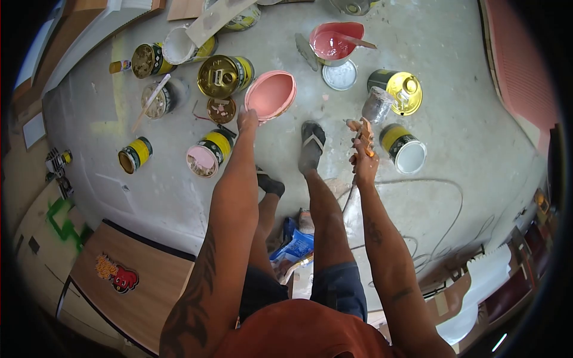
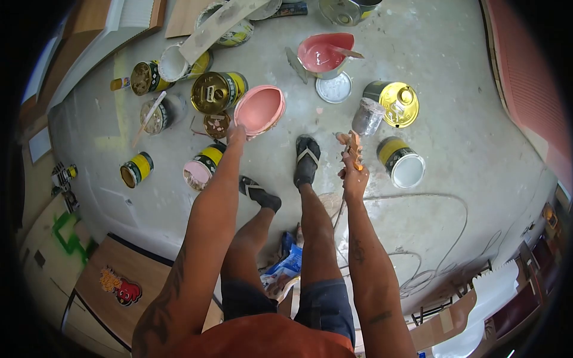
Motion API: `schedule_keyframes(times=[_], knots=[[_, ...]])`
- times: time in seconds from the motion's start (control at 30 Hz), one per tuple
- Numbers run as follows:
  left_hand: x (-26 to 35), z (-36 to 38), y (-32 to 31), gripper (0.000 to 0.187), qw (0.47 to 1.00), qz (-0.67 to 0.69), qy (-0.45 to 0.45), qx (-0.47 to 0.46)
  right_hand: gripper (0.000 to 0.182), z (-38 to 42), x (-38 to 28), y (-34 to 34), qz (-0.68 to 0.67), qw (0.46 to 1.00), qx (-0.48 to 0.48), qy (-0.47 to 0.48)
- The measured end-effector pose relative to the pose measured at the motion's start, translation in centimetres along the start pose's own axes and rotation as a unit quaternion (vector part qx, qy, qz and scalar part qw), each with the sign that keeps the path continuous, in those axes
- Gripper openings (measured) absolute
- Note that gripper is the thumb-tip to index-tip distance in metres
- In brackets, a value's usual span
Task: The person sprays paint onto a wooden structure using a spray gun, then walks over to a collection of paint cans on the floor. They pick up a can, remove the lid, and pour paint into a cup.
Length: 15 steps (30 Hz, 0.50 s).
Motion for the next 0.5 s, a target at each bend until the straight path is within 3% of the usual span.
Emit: schedule_keyframes(times=[0.1,0.17,0.27,0.33,0.5], knots=[[1.9,0.3,0.1,0.043,0.999,0.039,0.004,0.013,0.031,-1.6,0.1,-0.4,-0.001,1.0,-0.001,0.021],[4.5,2.3,1.3,0.044,0.992,0.113,0.052,-0.016,0.031,-2.9,0.4,-0.8,-0.002,0.999,0.002,0.041],[5.4,2.8,2.3,0.042,0.991,0.084,0.102,-0.017,0.032,-5.2,0.8,-1.5,-0.003,0.998,0.014,0.054],[1.1,-0.9,1.4,0.035,0.997,0.021,0.078,0.004,0.032,-6.8,0.9,-2.2,0.001,0.998,0.014,0.061],[0.5,-0.4,2.2,0.038,0.989,0.11,0.059,-0.081,0.032,-11.8,1.2,-4.7,-0.004,0.996,0.022,0.084]])
Point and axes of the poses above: each hand's wrist, its own z-axis away from the middle knuckle, its own y-axis out of the back of the hand, x = y × z, the point moved 2 cm from there along -z, towards the middle knuckle, and after that the axes turned 11 degrees about -z, right-handed, at the moved point
